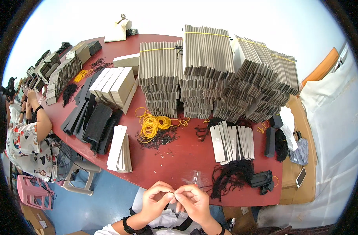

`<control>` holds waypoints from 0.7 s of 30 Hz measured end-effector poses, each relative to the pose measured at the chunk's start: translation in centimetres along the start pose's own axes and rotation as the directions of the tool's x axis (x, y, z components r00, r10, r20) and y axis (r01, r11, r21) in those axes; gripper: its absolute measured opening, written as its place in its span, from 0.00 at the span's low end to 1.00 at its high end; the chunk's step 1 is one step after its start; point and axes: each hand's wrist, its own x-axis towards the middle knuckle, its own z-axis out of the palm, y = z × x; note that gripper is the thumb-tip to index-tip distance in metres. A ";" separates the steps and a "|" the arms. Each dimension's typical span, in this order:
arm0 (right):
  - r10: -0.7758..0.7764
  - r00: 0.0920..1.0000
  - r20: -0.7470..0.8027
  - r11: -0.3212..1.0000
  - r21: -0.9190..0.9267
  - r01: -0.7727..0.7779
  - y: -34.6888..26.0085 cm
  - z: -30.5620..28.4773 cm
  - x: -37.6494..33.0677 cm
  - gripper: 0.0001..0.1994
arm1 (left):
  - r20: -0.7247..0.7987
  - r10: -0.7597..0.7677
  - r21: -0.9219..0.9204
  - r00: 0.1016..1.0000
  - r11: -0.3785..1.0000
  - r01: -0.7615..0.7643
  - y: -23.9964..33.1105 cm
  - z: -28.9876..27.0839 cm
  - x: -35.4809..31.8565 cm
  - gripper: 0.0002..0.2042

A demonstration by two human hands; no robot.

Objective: The person assembles tags by threading a string through the hole of a tag and looping the string through itself by hand. The completed tag is then placed onto a stack on the table.

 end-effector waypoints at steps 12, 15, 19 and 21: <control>-0.052 0.992 0.112 0.995 0.085 0.042 -0.1 -1.5 -1.8 0.14 | 0.038 0.090 0.058 0.995 0.994 -0.092 1.8 -0.1 0.5 0.02; -0.054 0.987 0.148 0.998 -0.036 0.060 -0.5 -2.1 -1.9 0.15 | 0.065 0.163 0.154 0.984 0.973 -0.171 1.9 -0.1 0.7 0.02; -0.247 0.937 0.246 0.766 -0.543 0.345 -3.3 -1.1 -1.2 0.19 | 0.078 0.206 0.344 0.975 0.913 -0.221 2.1 -0.2 0.9 0.03; -0.306 0.909 0.282 0.593 -0.691 0.414 -5.5 -0.1 -1.0 0.21 | 0.080 0.295 0.455 0.952 0.839 -0.298 1.9 -0.6 0.9 0.02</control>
